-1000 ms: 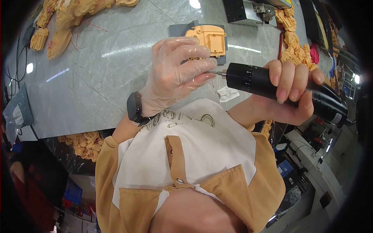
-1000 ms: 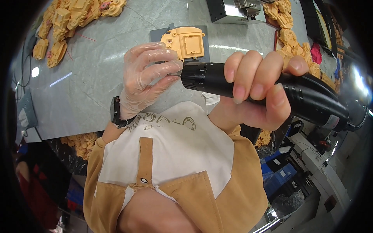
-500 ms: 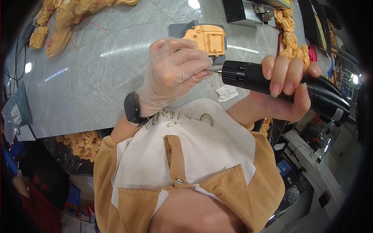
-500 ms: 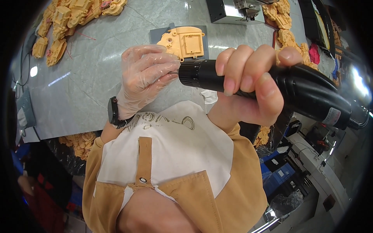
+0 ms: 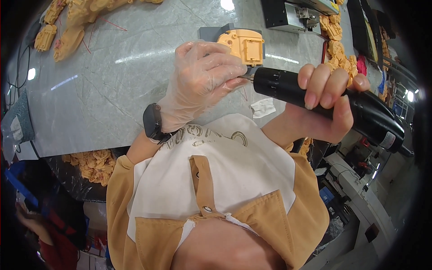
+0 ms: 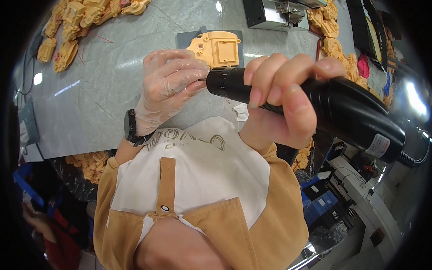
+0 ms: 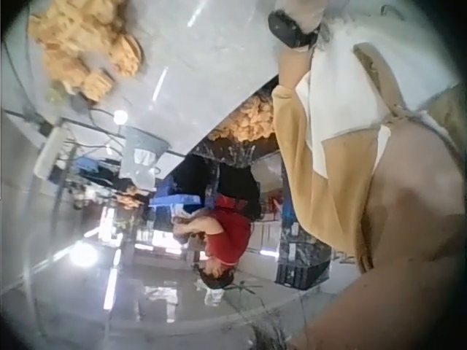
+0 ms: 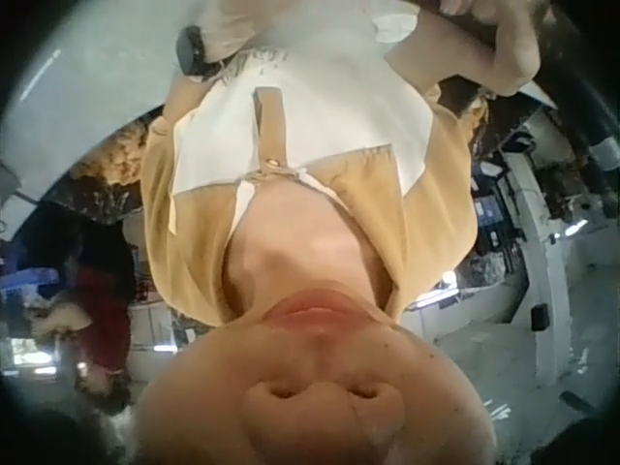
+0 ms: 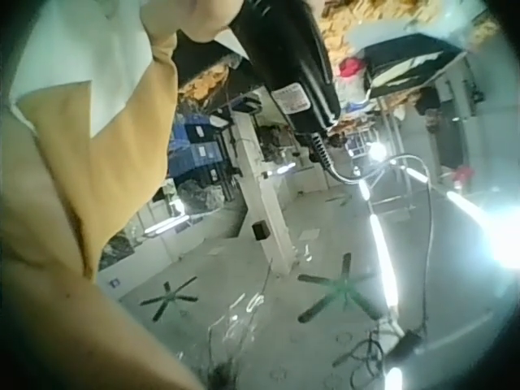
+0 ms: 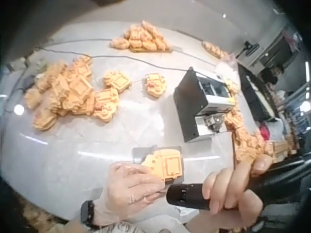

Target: The person places plastic components into a fixture and drives screws into them using an electric screwdriver.

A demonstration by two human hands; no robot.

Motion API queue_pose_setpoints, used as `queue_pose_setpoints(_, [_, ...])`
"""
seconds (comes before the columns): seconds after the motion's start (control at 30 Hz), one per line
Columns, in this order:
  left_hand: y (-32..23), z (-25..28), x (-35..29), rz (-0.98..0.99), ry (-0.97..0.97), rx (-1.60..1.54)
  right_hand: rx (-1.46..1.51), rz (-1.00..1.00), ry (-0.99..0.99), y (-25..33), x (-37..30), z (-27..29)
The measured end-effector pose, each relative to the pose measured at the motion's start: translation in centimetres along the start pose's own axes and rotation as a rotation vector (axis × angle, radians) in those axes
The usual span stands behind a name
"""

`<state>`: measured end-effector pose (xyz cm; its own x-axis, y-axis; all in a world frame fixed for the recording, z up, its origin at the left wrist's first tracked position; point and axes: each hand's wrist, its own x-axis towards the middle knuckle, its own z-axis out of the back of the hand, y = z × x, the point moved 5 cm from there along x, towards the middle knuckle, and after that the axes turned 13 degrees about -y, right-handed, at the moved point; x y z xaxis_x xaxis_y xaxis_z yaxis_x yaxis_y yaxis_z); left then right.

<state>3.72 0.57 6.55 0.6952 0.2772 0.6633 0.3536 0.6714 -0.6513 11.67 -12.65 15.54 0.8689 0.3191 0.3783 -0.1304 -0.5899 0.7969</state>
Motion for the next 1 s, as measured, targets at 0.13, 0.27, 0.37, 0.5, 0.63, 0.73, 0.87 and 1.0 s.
queue_pose_setpoints(0.13, [0.2, 0.2, -0.1, 0.025, -0.018, -0.049, 0.076, -0.011, -0.036, 0.1, 0.2, 0.3])
queue_pose_setpoints(0.27, [0.2, 0.4, 0.0, 0.034, -0.010, -0.068, 0.108, -0.010, -0.056, 0.1, 0.3, 0.5])
queue_pose_setpoints(0.37, [0.2, 0.4, 0.0, 0.022, -0.013, -0.080, 0.135, -0.013, -0.065, 0.1, 0.3, 0.5])
queue_pose_setpoints(0.5, [0.2, 0.3, -0.1, 0.018, 0.003, -0.082, 0.143, -0.016, -0.080, 0.0, 0.3, 0.5])
queue_pose_setpoints(0.63, [0.3, 0.0, -0.1, 0.005, 0.017, -0.117, 0.182, -0.044, -0.105, -0.5, 0.4, 1.1])
queue_pose_setpoints(0.73, [0.2, 0.1, -0.1, -0.055, 0.058, -0.117, 0.253, -0.046, -0.140, -0.6, 0.6, 1.3])
queue_pose_setpoints(0.87, [1.9, -0.6, 0.4, 0.091, -0.091, -0.161, 0.168, 0.090, -0.055, -1.2, 2.5, 1.8])
queue_pose_setpoints(1.0, [4.2, -2.1, -1.3, 0.204, 0.014, 0.119, -0.148, 0.184, -0.095, -4.4, 5.5, 1.9])
